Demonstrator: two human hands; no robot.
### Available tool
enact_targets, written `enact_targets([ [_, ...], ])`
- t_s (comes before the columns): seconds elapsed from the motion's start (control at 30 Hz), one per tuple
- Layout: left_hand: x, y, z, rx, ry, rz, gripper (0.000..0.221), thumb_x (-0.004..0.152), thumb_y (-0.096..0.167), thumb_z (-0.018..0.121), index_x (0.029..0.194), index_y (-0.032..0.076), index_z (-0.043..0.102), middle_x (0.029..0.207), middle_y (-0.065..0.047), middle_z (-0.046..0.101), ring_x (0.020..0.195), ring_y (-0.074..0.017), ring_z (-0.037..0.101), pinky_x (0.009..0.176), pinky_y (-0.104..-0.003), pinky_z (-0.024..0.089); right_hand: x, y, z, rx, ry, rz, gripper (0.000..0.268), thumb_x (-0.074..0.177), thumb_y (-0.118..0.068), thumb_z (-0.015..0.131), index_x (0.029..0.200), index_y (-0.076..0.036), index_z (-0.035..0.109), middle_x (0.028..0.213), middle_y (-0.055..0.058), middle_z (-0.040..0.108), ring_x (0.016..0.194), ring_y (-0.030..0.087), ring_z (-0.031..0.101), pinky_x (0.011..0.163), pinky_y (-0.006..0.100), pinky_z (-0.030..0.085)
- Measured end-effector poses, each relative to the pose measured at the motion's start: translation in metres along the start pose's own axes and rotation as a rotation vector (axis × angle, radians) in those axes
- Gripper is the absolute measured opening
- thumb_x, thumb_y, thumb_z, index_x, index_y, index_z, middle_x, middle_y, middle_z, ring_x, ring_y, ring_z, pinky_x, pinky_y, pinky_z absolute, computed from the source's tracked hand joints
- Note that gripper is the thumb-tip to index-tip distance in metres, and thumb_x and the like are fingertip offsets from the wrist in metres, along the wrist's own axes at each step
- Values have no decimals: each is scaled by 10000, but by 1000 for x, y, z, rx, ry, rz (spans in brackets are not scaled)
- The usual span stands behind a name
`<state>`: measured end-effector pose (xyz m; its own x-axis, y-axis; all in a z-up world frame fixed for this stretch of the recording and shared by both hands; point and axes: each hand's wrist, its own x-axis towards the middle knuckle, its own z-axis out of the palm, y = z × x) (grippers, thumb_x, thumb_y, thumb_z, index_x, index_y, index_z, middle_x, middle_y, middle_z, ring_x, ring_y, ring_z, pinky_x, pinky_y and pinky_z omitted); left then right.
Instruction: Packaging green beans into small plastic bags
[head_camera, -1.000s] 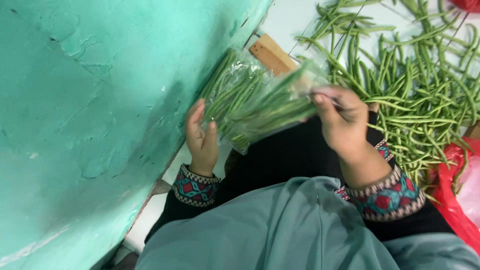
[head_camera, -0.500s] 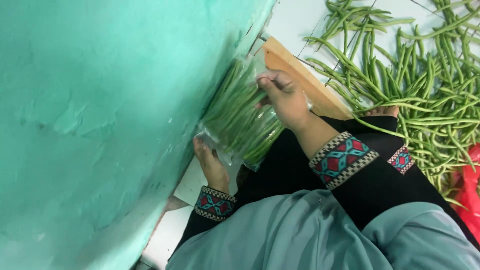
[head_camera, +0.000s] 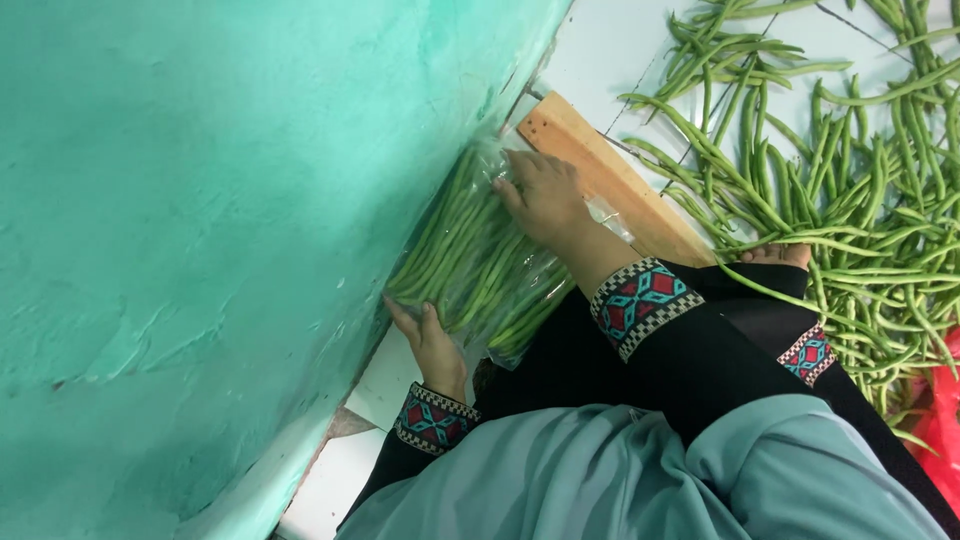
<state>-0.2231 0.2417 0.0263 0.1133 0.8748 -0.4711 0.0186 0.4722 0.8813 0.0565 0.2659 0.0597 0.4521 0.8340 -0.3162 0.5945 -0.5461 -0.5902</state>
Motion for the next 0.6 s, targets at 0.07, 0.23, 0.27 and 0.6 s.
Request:
enact_targets([
  [0.07,-5,9,4,9,-8,-13,729,1106,264,410,1631,207,-92,1669,-185,-9,1529,-392,139,1251,-564,267,-6,-6,-2,13,-6,9,647,1093,-598,386,1535,-131,463,1470,155,560,1426,383,447,1211,618,212],
  [0.23,-23,50,25,-8,43,-23,752,1099,229,458,1639,132,-57,1679,-201,-1,1539,-363,122,1266,-537,222,-20,-3,0,44,97,-23,684,1074,-572,455,1592,-134,361,1487,212,518,1431,470,423,1190,749,145],
  [0.27,-30,59,29,27,37,46,762,1097,227,457,1627,72,-69,1666,-242,-59,1542,-392,57,1273,-555,129,-28,0,2,30,175,-47,678,1060,-520,510,1591,-122,370,1481,221,526,1425,462,434,1183,752,164],
  [0.6,-16,-10,-41,525,-254,770,800,1030,120,525,1624,41,-7,1667,-200,-104,1546,-354,-80,1222,-546,-56,-143,67,10,-2,124,-238,462,1027,-446,604,1351,-117,610,1347,176,623,1297,413,574,1122,659,376],
])
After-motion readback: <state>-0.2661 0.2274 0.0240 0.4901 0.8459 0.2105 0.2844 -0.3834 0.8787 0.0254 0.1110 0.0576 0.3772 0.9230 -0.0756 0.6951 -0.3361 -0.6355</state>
